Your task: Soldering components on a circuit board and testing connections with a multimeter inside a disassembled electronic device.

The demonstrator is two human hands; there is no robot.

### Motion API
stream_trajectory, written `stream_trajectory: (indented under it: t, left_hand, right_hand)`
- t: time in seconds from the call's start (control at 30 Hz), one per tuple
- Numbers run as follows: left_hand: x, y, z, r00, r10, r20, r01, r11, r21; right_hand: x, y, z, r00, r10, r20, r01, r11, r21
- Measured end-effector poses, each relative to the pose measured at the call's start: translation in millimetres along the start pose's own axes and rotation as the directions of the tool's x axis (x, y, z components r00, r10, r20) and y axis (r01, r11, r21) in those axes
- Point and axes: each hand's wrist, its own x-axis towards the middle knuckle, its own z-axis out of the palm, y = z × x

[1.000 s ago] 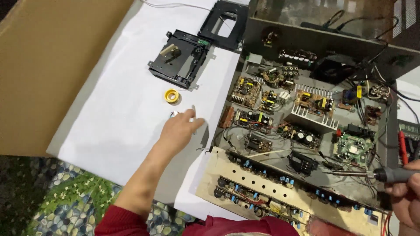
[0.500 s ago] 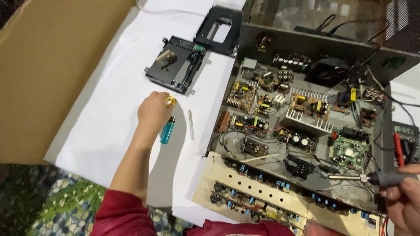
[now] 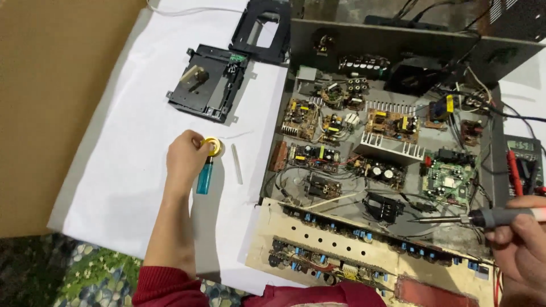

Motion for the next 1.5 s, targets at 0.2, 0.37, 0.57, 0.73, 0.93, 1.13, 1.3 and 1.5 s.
stream_trajectory:
  t: [0.2, 0.37, 0.57, 0.73, 0.93, 1.13, 1.3, 1.5]
  left_hand:
    - [10.8, -7.1, 8.2, 0.999, 0.039, -0.014, -0.037, 0.994, 0.104]
    - [1.5, -4.1, -5.2, 0.991, 0.081, -0.108, -0.097, 0.984, -0.152]
    - [-41.4, 66.1, 4.2, 0.913, 0.255, -0.319, -0.401, 0.412, -0.818]
    - [-62.4, 133.3, 55.5, 0.876, 0.482, -0.016, 0.01, -0.05, -0.999]
    - [-90.3, 163.2, 72.4, 0.73, 0.671, 0.129, 0.029, 0.158, -0.987]
    - [-100.5, 155.5, 84.6, 0.798, 0.543, 0.26, 0.166, 0.216, -0.962]
    - [-103.5, 152.7, 86.8, 0.839, 0.506, 0.201, 0.081, 0.249, -0.965]
    - [-119.2, 168.8, 88.5, 0.884, 0.459, 0.084, 0.033, 0.118, -0.992]
  right_hand:
    - [-2.6, 10.2, -2.6, 0.999, 0.028, -0.026, -0.03, 0.997, -0.066]
    - [-2.5, -11.4, 19.2, 0.996, 0.047, -0.072, -0.043, 0.998, 0.053]
    - [11.0, -52.3, 56.7, 0.999, 0.024, -0.029, -0.017, 0.971, 0.239]
    - [23.1, -86.4, 101.0, 0.98, 0.131, -0.15, -0.087, 0.959, 0.27]
    - [26.3, -87.7, 95.1, 0.978, 0.12, -0.171, -0.083, 0.975, 0.208]
    - [28.2, -94.3, 96.5, 0.983, 0.104, -0.152, -0.077, 0.982, 0.173]
    - [24.5, -109.6, 118.4, 0.981, 0.059, -0.184, -0.076, 0.993, -0.086]
    - [38.2, -120.4, 132.9, 0.983, -0.127, -0.131, 0.077, 0.939, -0.335]
